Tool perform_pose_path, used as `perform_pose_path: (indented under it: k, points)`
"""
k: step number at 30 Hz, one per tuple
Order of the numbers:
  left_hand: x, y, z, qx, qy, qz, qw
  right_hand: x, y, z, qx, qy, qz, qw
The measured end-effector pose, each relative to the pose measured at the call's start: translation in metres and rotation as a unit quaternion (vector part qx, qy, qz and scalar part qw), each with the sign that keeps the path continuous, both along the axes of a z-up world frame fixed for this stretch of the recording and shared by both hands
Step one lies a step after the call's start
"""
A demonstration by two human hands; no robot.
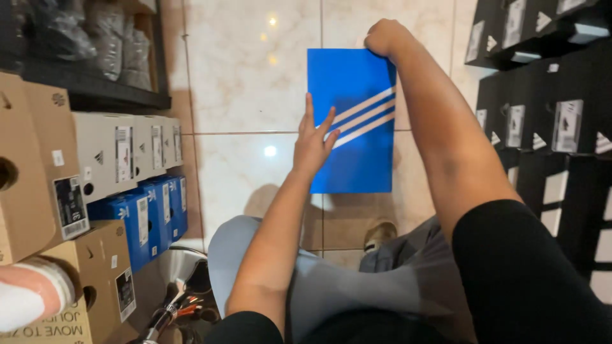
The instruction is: Cleaning shoeboxes with a cloth in a storage area
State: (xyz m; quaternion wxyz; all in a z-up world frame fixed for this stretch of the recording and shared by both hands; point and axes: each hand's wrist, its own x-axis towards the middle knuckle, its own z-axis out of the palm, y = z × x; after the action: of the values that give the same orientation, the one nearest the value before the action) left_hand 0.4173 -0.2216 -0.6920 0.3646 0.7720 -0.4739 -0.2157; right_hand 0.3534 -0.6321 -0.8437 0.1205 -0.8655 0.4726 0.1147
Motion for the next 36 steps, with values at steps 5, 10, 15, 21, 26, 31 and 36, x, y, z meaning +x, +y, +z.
perform_pose_path:
  k: [5, 10, 15, 21, 26, 31, 36]
  points:
    - [0.002, 0.001, 0.002, 0.025, -0.018, 0.003, 1.0, 0.088, 0.09, 0.077, 0.078, -0.087, 0.1, 0.988]
    - [0.002, 0.002, 0.01, 0.038, -0.02, -0.001, 0.999, 0.051, 0.202, 0.153, -0.183, -0.378, 0.123, 0.899]
    - [0.0, 0.006, 0.021, 0.035, -0.005, 0.011, 0.999, -0.045, 0.287, 0.192, -0.147, -0.417, 0.304, 0.844]
    - [0.0, 0.013, 0.013, 0.032, 0.138, 0.069, 0.988, -0.107, 0.238, 0.164, -0.222, -0.193, 0.288, 0.911]
    - [-0.004, 0.017, 0.001, -0.014, 0.145, 0.127, 0.981, -0.03, 0.259, 0.112, -0.21, -0.292, 0.271, 0.893]
    - [-0.006, 0.018, 0.019, -0.048, 0.122, 0.176, 0.976, -0.091, 0.329, 0.189, -0.177, -0.237, 0.449, 0.843]
    - [-0.003, 0.015, 0.026, 0.06, 0.037, 0.077, 0.994, -0.141, 0.184, 0.142, -0.052, -0.269, 0.513, 0.813]
